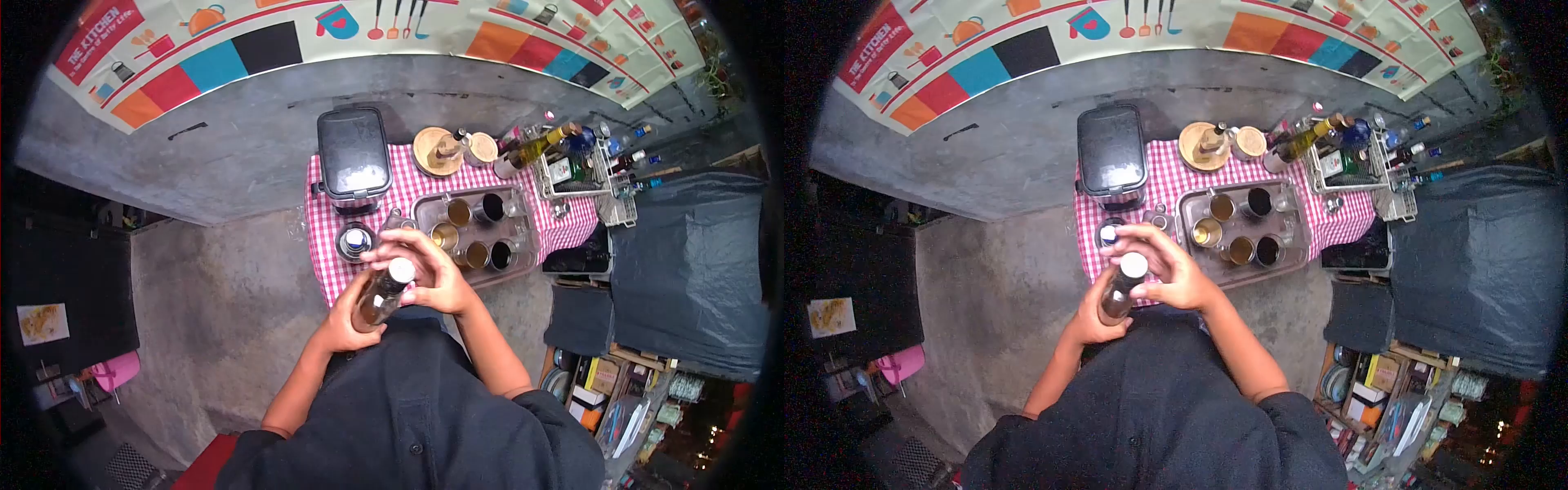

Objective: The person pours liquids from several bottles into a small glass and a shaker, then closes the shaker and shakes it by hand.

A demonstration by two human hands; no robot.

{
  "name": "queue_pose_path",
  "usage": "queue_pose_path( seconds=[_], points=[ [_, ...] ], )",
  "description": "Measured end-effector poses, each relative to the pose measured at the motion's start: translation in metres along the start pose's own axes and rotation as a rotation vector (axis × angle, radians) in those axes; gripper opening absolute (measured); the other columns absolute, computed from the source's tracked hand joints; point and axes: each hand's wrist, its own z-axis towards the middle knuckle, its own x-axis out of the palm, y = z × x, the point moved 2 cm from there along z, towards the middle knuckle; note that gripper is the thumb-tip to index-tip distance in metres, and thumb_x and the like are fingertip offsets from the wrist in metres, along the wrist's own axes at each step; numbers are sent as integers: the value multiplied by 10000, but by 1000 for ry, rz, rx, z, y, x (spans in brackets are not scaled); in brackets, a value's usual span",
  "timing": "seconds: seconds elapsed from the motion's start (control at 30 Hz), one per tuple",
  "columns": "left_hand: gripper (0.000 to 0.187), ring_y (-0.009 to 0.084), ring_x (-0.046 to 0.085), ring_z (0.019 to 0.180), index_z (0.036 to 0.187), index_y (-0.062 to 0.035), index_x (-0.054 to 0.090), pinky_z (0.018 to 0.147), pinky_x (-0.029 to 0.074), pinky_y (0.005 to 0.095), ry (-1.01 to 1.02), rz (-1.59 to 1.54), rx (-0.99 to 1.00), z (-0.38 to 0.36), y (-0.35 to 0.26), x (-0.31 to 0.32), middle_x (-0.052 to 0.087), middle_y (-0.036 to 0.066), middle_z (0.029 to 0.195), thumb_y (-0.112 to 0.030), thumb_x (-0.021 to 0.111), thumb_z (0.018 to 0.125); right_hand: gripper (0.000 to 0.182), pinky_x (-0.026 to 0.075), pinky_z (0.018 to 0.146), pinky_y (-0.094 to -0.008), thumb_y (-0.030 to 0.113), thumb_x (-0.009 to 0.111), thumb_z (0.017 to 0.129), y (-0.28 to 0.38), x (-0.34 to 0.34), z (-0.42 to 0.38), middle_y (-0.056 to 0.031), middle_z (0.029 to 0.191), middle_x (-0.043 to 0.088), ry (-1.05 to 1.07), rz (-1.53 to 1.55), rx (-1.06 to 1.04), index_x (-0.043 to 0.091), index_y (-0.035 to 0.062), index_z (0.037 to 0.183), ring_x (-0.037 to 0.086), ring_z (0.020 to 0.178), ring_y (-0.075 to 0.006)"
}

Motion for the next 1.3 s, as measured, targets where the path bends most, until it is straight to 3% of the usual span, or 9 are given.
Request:
queue_pose_path(
  seconds=[0.1,0.17,0.3,0.43,0.6,0.7,0.97,1.03,1.3],
  points=[
    [998,255,375,1371,1493,24,200,1118,306,367,-20,-4,8,-6,2,-8,386,173,1453,-16,751,662,749,416,1030,-354,-1,817,693,-17,0,6,-66,1135,466,-19,-31,-50,412,41,1322,505,1191,-186],
    [982,250,388,1364,1489,20,221,1111,315,362,-43,56,13,-8,2,-12,402,167,1447,-15,749,662,664,475,951,-367,88,833,722,-22,-1,8,-68,1054,497,-60,-191,-102,478,2,1277,577,1081,-211],
    [957,240,402,1355,1484,-5,253,1100,333,368,-54,61,-14,-8,-3,-15,426,148,1434,-29,749,666,507,474,995,-404,64,733,807,-9,2,9,-130,1125,582,-94,-63,-66,515,-36,1253,614,1104,-253],
    [971,231,412,1334,1492,-3,238,1096,322,372,-48,-56,-62,-3,-14,-12,440,140,1415,-44,742,662,583,431,1049,-439,107,732,807,9,5,12,-154,1209,583,-48,-14,23,475,-26,1313,569,1197,-294],
    [982,217,429,1308,1496,-1,235,1092,309,363,-63,-19,-33,5,-20,-15,460,124,1390,-56,730,649,611,428,903,-312,196,891,646,29,-4,33,-48,1034,524,46,-670,-139,560,27,1131,532,977,-165],
    [980,213,419,1316,1496,-5,238,1094,307,360,-59,-78,-57,11,-32,-16,456,121,1394,-52,726,648,438,461,865,-331,163,814,711,47,8,39,-86,1012,589,58,-758,-215,617,25,1077,588,947,-198],
    [966,211,401,1336,1497,-8,237,1106,291,355,14,-38,-60,14,-22,-24,441,124,1411,-6,706,652,473,464,890,-350,198,773,769,65,10,39,-111,1065,590,179,-850,-263,594,-2,1159,582,997,-222],
    [915,229,453,1307,1466,5,289,1073,360,347,-22,1,-10,16,-25,-22,475,153,1377,-42,740,671,498,463,893,-359,206,777,765,67,10,37,-125,1058,583,112,-846,-220,584,-10,1170,584,983,-228],
    [921,228,487,1270,1460,-9,321,1051,380,357,25,257,-14,17,-32,-21,504,151,1349,-63,748,645,374,494,738,-364,179,804,730,74,7,29,-106,895,607,224,-1164,-194,587,0,978,608,834,-268]
  ],
)
